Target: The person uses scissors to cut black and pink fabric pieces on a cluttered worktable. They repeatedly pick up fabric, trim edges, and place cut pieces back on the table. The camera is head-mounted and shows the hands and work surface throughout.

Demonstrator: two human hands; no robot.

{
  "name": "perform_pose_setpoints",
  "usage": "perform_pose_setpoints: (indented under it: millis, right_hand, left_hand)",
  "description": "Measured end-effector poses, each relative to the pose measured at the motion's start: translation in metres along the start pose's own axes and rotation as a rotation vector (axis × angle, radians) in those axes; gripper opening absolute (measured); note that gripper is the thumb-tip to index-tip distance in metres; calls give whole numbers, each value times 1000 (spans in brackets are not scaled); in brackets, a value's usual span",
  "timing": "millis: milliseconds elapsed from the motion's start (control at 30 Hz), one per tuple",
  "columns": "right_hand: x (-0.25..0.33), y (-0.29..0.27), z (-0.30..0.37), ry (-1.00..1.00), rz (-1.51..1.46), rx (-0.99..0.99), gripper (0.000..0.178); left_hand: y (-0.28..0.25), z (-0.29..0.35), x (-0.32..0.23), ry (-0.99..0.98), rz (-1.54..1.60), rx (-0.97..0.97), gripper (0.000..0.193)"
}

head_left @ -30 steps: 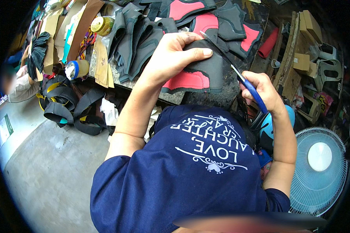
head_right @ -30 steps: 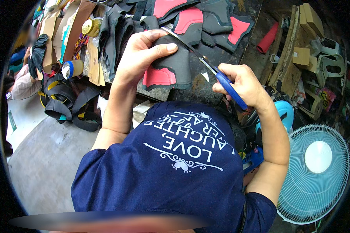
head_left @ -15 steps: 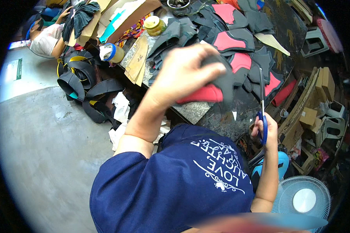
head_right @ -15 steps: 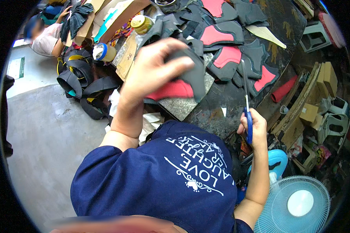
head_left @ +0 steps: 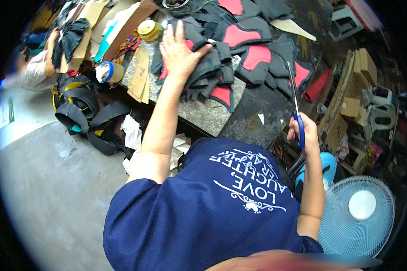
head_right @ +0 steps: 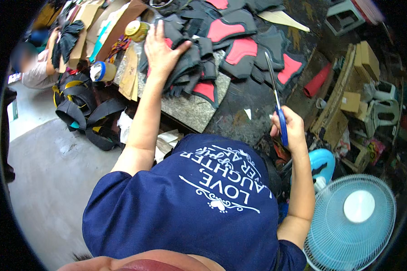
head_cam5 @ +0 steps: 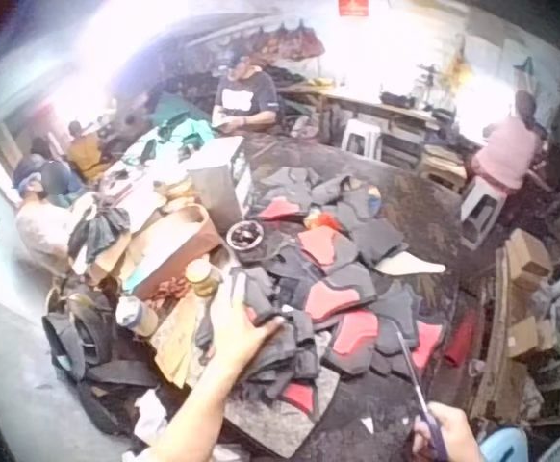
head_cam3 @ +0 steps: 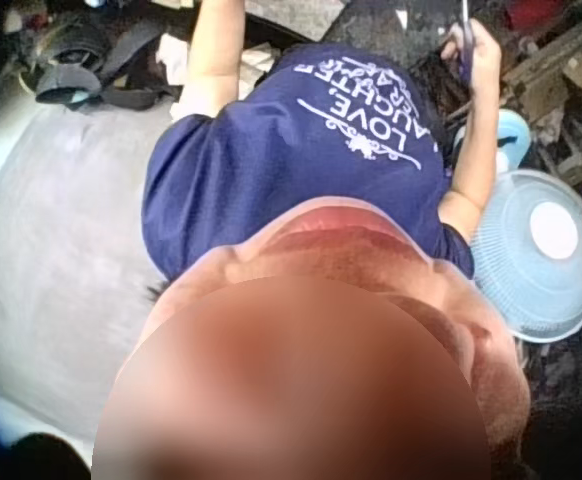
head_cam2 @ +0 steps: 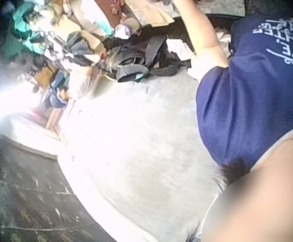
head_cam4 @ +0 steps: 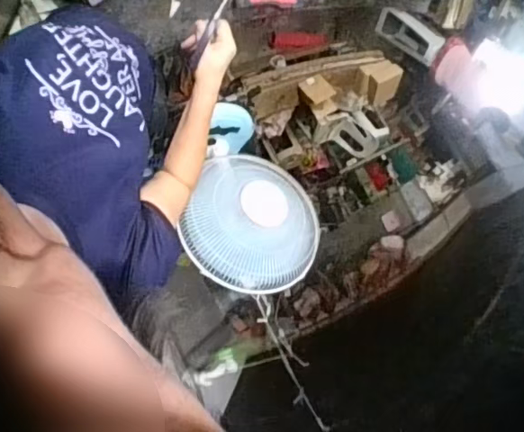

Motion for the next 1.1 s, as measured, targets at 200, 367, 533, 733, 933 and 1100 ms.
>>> perform_pose_setpoints:
  millis: [200, 367, 533, 733, 933, 1100]
  right_hand:
    - [-8, -12, -1, 98, 5, -53, 19]
    - [-13, -21, 1, 83, 24, -79, 20]
    - [-21, -26, -4, 147, 38, -55, 22]
    - [-17, -23, -14, 171, 60, -48, 24]
    - [-6, -20, -19, 97, 18, -22, 24]
    - [-11, -23, -14, 127, -60, -31, 30]
  left_hand:
    - [4, -9, 1, -54, -71, 251, 111]
    - [-31, -17, -5, -6, 14, 86, 113]
    - [-47, -14, -22, 36, 132, -28, 101]
    - [-32, 34, -129, 668, 131, 41, 53]
    - [59, 61, -160, 642, -200, 638, 44]
    - [51, 35, -170, 624, 169, 398, 22]
Point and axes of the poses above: each hand's wrist, its own z-axis away from the middle knuckle, its own y-axis out of the palm, x = y × z, the point moved 6 cm from there along -z, towards the middle knuckle, and after that the axes turned 1 degree about -z, right-handed, at the moved point
